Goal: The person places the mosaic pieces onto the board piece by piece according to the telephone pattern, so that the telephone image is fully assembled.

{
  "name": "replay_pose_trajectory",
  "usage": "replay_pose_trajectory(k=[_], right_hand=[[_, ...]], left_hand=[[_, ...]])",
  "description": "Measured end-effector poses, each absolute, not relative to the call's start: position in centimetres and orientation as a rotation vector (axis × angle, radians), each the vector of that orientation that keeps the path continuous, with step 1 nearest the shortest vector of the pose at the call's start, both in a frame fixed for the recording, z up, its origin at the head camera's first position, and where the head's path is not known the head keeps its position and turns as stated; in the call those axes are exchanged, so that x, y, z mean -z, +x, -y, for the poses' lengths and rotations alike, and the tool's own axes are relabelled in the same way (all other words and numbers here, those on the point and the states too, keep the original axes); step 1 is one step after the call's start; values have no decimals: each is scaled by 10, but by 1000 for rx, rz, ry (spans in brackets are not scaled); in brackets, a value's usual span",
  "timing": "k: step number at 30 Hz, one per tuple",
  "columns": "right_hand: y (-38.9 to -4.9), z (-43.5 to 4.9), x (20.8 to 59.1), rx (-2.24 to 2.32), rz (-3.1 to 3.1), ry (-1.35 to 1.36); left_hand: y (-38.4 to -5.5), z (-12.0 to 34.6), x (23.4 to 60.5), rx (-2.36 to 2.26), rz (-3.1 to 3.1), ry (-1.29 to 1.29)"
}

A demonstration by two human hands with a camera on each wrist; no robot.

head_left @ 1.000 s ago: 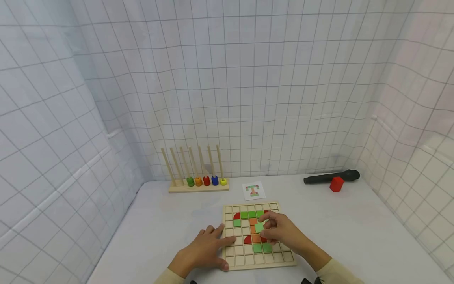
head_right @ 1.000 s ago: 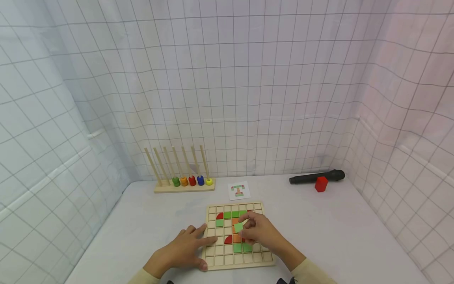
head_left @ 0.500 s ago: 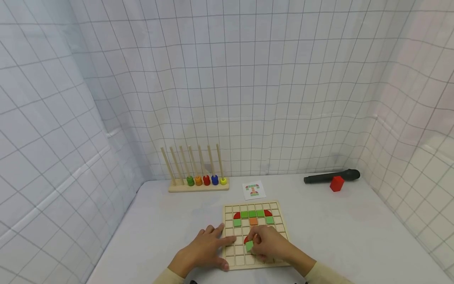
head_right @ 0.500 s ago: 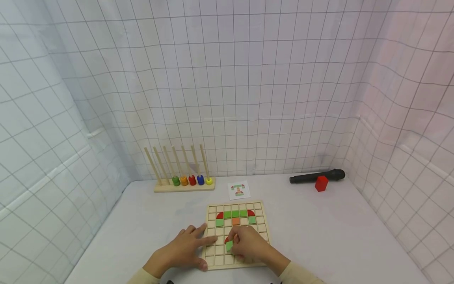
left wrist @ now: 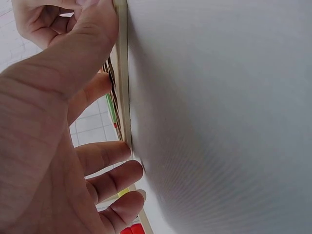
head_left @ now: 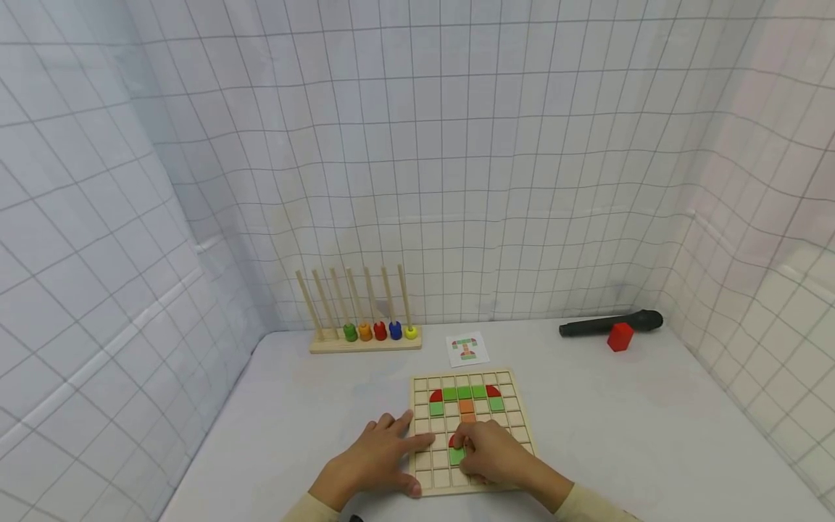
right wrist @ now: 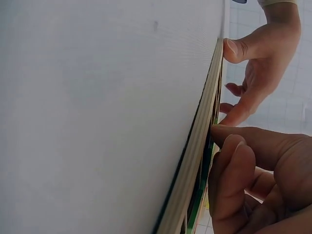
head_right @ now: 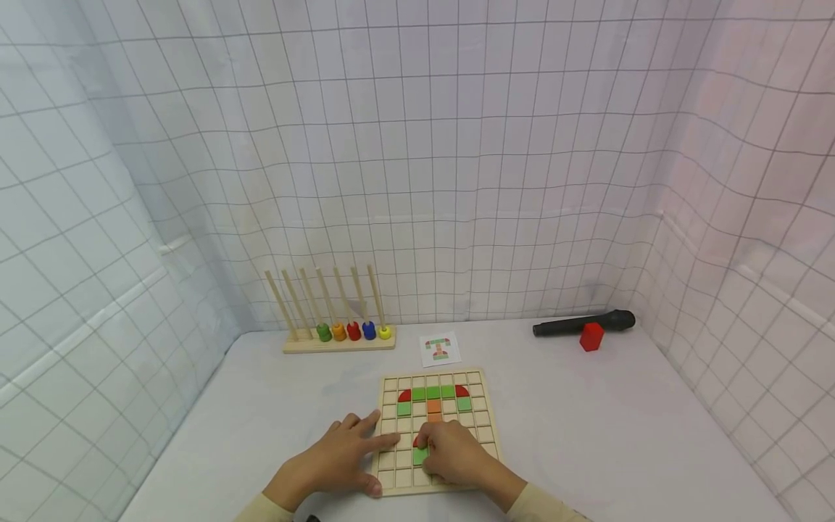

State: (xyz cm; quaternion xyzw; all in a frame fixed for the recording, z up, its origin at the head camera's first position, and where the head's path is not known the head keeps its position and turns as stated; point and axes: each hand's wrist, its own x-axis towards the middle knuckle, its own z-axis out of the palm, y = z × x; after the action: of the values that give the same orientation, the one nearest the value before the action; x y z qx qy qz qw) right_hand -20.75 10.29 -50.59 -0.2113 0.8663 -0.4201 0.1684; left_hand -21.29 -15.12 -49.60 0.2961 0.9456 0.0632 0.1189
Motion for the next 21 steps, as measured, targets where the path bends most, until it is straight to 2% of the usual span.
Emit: replay_pose_trajectory(k=[11, 21], right_hand=[[-212, -122, 501, 1290, -2446, -608], [-223, -165, 489, 1507, -2253, -599]], left_hand=[[-212, 152, 497, -176, -2782, 888], [-213, 152, 498, -178, -2757, 849]])
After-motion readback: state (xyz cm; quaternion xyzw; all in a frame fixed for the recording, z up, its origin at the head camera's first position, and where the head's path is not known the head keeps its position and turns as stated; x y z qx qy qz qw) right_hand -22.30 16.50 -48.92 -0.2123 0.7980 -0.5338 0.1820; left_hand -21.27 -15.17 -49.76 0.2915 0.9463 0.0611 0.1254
